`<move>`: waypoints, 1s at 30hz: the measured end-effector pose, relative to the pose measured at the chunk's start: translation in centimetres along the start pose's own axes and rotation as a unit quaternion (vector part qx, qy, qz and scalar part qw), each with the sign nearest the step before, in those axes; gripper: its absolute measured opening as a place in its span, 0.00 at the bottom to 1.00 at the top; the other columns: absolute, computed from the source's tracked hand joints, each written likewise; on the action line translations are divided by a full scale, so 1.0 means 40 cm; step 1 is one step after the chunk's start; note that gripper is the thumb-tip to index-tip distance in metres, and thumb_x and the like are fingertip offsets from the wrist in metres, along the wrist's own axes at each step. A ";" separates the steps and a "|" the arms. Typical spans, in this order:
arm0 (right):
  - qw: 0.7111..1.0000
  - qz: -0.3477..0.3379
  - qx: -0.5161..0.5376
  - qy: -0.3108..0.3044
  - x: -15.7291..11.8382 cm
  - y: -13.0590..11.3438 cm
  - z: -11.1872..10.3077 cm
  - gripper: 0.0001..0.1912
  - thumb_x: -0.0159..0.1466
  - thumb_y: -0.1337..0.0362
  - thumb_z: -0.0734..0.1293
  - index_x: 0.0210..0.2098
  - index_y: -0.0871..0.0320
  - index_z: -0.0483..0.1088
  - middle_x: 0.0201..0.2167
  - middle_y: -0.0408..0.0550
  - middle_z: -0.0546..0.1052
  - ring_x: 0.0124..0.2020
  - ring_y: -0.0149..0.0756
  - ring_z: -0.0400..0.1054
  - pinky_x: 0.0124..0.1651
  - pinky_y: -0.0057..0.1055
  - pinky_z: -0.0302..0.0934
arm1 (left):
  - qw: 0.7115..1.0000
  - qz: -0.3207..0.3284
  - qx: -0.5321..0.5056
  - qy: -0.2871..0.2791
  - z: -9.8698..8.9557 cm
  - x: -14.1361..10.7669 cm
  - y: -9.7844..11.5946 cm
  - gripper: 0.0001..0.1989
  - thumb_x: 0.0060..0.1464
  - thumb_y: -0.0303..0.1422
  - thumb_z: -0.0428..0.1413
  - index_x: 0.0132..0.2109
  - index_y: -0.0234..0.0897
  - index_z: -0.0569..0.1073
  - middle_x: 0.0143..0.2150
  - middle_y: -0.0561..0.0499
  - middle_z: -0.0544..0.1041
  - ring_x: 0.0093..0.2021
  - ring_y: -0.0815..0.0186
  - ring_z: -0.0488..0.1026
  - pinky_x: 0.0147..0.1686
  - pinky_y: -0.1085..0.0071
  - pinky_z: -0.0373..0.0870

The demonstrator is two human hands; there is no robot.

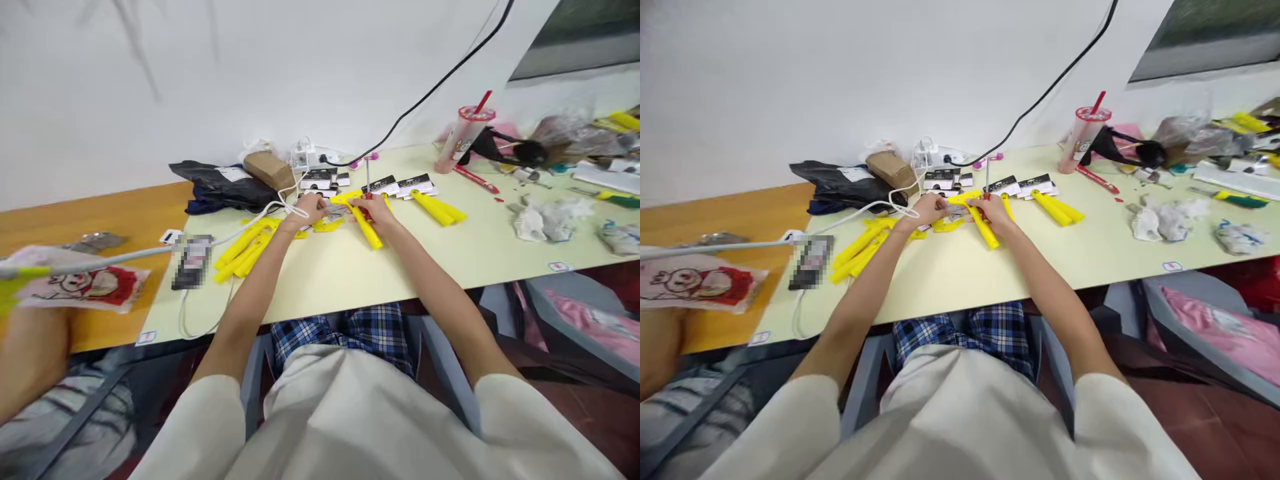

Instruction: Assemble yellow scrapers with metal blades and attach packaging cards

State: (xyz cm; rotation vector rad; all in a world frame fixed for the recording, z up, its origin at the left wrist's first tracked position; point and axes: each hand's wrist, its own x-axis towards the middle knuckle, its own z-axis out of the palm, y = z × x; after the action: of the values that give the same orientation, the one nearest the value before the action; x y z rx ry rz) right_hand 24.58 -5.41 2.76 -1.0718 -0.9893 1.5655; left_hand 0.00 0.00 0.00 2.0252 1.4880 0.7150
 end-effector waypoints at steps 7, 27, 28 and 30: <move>1.000 0.000 0.003 0.000 0.005 0.011 0.003 0.17 0.60 0.70 0.83 0.33 0.55 0.70 0.34 0.50 0.86 0.32 0.41 0.83 0.28 0.33 0.83 | 0.976 -0.007 -0.161 0.144 -0.032 -0.030 0.022 0.08 0.47 0.28 0.73 0.33 0.36 0.82 0.32 0.48 0.82 0.36 0.60 0.77 0.46 0.63 0.74; 0.994 0.004 -0.062 -0.092 -0.047 0.015 0.048 0.34 0.48 0.61 0.91 0.32 0.51 0.62 0.26 0.39 0.76 0.32 0.42 0.82 0.28 0.35 0.83 | 0.887 -0.069 -0.430 0.153 -0.023 -0.197 0.098 0.22 0.38 0.43 0.79 0.41 0.37 0.90 0.45 0.42 0.88 0.41 0.60 0.81 0.43 0.64 0.76; 0.994 0.002 -0.065 -0.094 -0.046 0.017 0.046 0.35 0.48 0.60 0.91 0.32 0.51 0.61 0.27 0.39 0.75 0.32 0.42 0.82 0.29 0.36 0.84 | 0.886 -0.070 -0.431 0.157 -0.022 -0.199 0.098 0.23 0.38 0.44 0.80 0.41 0.36 0.90 0.45 0.42 0.89 0.40 0.60 0.81 0.43 0.64 0.76; 0.992 -0.004 -0.069 -0.101 -0.043 0.022 0.043 0.36 0.47 0.59 0.91 0.32 0.51 0.60 0.27 0.38 0.75 0.33 0.42 0.82 0.30 0.37 0.85 | 0.882 -0.070 -0.433 0.170 -0.020 -0.199 0.099 0.24 0.39 0.46 0.80 0.41 0.36 0.90 0.44 0.41 0.88 0.39 0.60 0.80 0.42 0.64 0.77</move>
State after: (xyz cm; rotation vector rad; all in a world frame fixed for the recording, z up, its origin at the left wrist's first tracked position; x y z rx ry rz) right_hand 22.97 -7.42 2.74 -1.0166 -1.2527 1.6416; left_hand 0.12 -8.60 2.40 1.1297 1.1409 1.4160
